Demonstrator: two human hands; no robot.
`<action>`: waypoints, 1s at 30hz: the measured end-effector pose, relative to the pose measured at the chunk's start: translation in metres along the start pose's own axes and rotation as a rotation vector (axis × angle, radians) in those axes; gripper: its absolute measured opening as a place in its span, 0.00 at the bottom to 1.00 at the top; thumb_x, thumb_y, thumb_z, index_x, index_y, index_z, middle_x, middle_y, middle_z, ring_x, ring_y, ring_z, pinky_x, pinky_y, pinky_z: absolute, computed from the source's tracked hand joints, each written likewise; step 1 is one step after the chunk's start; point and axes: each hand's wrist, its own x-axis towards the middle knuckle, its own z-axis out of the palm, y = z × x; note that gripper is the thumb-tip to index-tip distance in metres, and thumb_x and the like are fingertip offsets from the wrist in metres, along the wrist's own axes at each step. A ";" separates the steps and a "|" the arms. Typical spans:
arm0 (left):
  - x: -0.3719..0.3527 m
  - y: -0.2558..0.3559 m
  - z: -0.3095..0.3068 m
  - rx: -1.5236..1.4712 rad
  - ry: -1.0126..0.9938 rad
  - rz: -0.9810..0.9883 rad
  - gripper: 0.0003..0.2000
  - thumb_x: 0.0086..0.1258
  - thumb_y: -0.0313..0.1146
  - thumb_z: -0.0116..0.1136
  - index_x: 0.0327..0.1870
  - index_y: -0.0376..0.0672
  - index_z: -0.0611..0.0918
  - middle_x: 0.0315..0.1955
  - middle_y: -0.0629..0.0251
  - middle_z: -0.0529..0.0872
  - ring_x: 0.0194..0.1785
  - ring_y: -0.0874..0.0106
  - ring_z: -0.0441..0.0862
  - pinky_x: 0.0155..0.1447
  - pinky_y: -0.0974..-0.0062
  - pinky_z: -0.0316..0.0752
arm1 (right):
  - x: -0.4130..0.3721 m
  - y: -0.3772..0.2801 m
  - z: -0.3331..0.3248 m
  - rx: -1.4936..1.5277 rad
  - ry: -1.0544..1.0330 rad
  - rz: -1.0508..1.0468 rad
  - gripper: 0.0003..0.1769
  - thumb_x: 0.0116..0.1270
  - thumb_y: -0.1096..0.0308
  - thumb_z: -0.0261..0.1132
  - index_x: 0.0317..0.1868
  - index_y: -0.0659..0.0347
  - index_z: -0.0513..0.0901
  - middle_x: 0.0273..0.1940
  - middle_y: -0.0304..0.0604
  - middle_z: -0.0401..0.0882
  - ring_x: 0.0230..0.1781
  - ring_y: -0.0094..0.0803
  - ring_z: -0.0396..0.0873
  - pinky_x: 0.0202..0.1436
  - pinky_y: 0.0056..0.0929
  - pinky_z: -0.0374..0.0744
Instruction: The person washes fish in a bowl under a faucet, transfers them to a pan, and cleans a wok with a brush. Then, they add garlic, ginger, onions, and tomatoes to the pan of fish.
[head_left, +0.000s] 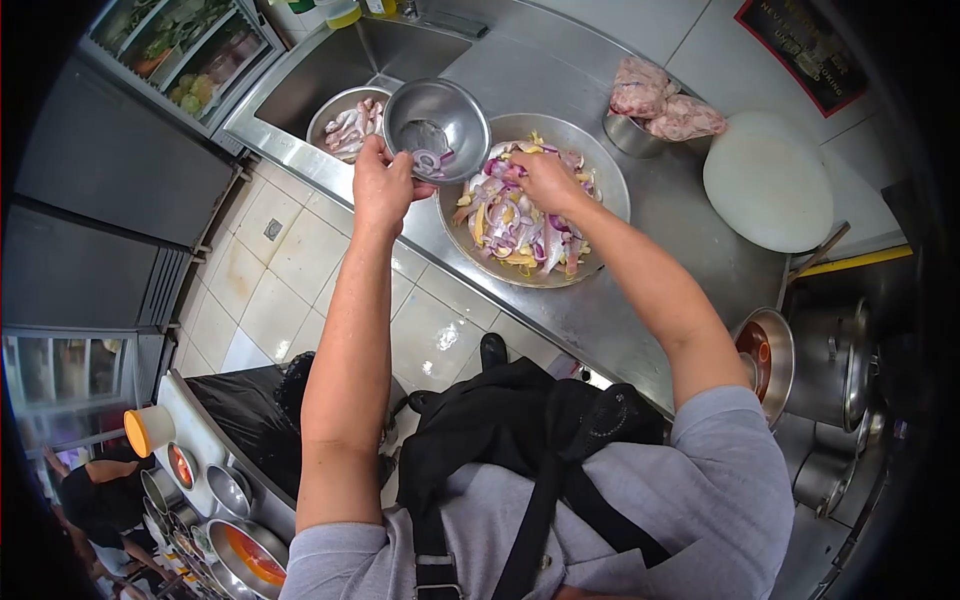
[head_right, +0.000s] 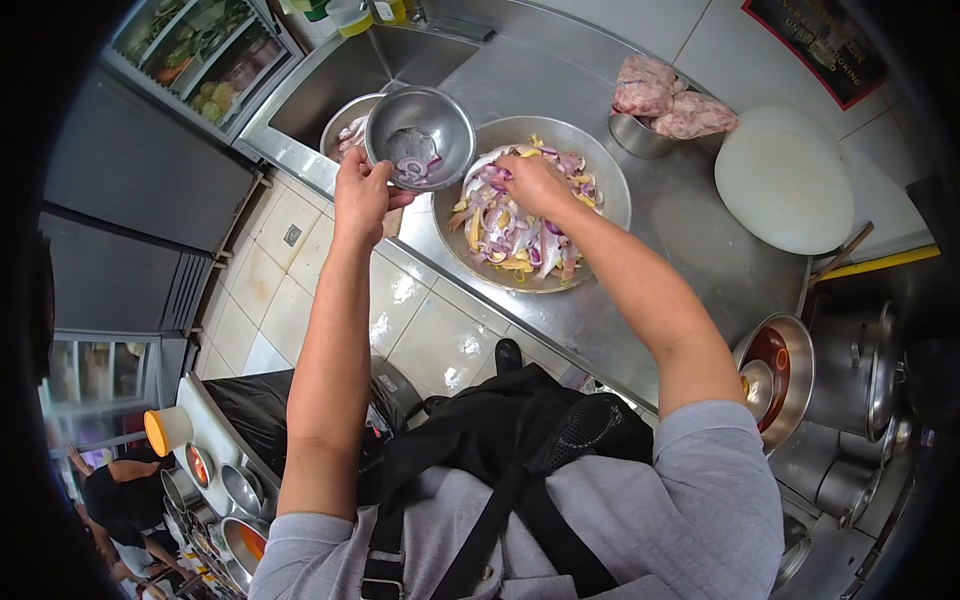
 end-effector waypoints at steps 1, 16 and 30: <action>0.001 -0.001 -0.002 0.005 0.004 -0.004 0.07 0.70 0.21 0.50 0.36 0.38 0.64 0.32 0.51 0.82 0.26 0.64 0.87 0.26 0.74 0.87 | 0.003 0.000 0.005 0.097 0.021 -0.067 0.13 0.66 0.66 0.61 0.46 0.60 0.86 0.40 0.59 0.85 0.43 0.56 0.83 0.50 0.51 0.79; -0.010 0.001 -0.008 0.027 -0.005 -0.016 0.08 0.67 0.22 0.52 0.36 0.39 0.65 0.30 0.50 0.83 0.24 0.64 0.87 0.26 0.72 0.86 | 0.025 0.039 -0.018 0.213 -0.057 -0.079 0.19 0.67 0.64 0.66 0.56 0.59 0.78 0.46 0.58 0.84 0.44 0.49 0.84 0.53 0.46 0.79; -0.011 -0.004 -0.006 0.115 -0.071 -0.031 0.04 0.73 0.24 0.51 0.43 0.36 0.70 0.34 0.57 0.82 0.26 0.70 0.86 0.28 0.76 0.87 | -0.025 0.046 -0.062 0.152 -0.021 0.050 0.16 0.62 0.63 0.71 0.46 0.61 0.80 0.37 0.52 0.83 0.40 0.50 0.82 0.46 0.42 0.78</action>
